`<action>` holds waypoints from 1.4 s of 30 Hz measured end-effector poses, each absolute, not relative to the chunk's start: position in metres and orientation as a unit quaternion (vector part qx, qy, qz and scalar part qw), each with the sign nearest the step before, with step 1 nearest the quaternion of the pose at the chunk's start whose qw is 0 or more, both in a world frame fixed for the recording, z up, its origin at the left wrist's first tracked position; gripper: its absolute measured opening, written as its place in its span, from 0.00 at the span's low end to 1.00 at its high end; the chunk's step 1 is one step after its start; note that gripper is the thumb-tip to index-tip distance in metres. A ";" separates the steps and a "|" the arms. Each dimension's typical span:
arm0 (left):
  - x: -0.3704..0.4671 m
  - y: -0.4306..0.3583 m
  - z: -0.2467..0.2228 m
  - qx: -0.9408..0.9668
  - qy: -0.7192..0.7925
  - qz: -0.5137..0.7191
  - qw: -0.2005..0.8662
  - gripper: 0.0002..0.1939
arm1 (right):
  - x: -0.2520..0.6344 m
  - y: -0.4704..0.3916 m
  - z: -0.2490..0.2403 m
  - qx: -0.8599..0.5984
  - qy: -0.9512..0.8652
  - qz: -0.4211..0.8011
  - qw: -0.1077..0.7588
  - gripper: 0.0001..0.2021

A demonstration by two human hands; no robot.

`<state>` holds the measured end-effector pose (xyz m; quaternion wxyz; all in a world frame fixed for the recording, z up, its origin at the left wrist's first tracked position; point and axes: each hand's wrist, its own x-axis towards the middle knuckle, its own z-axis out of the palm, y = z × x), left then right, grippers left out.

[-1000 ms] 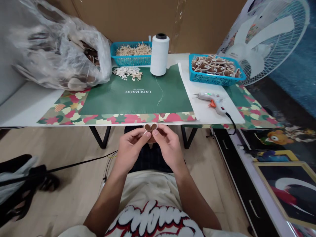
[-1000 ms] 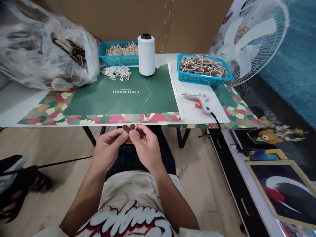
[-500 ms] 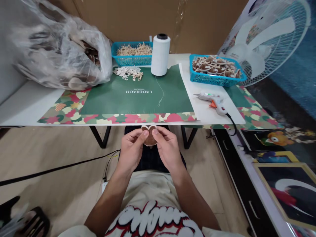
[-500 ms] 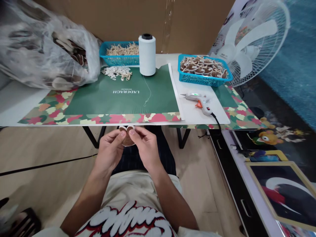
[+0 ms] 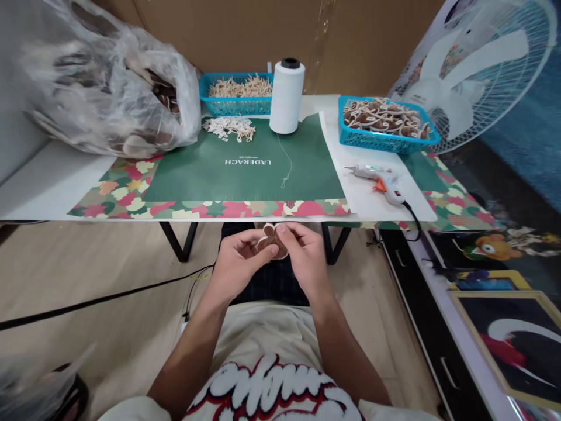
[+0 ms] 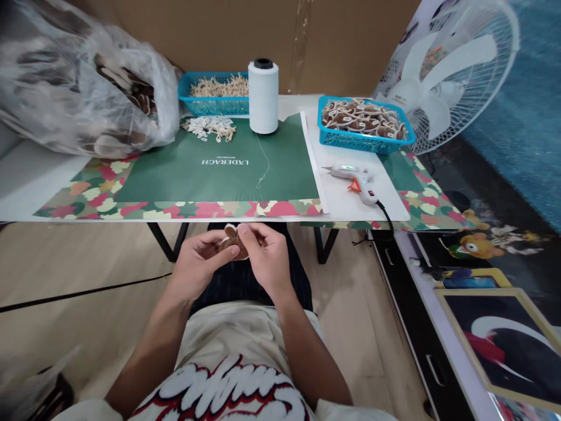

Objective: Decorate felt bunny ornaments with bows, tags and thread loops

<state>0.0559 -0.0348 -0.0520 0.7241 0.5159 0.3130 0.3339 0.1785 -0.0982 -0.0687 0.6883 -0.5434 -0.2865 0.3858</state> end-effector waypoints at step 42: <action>-0.028 0.135 -0.064 0.684 0.530 0.487 0.120 0.16 | 0.127 0.157 -0.050 -0.642 -0.601 0.311 0.359 0.16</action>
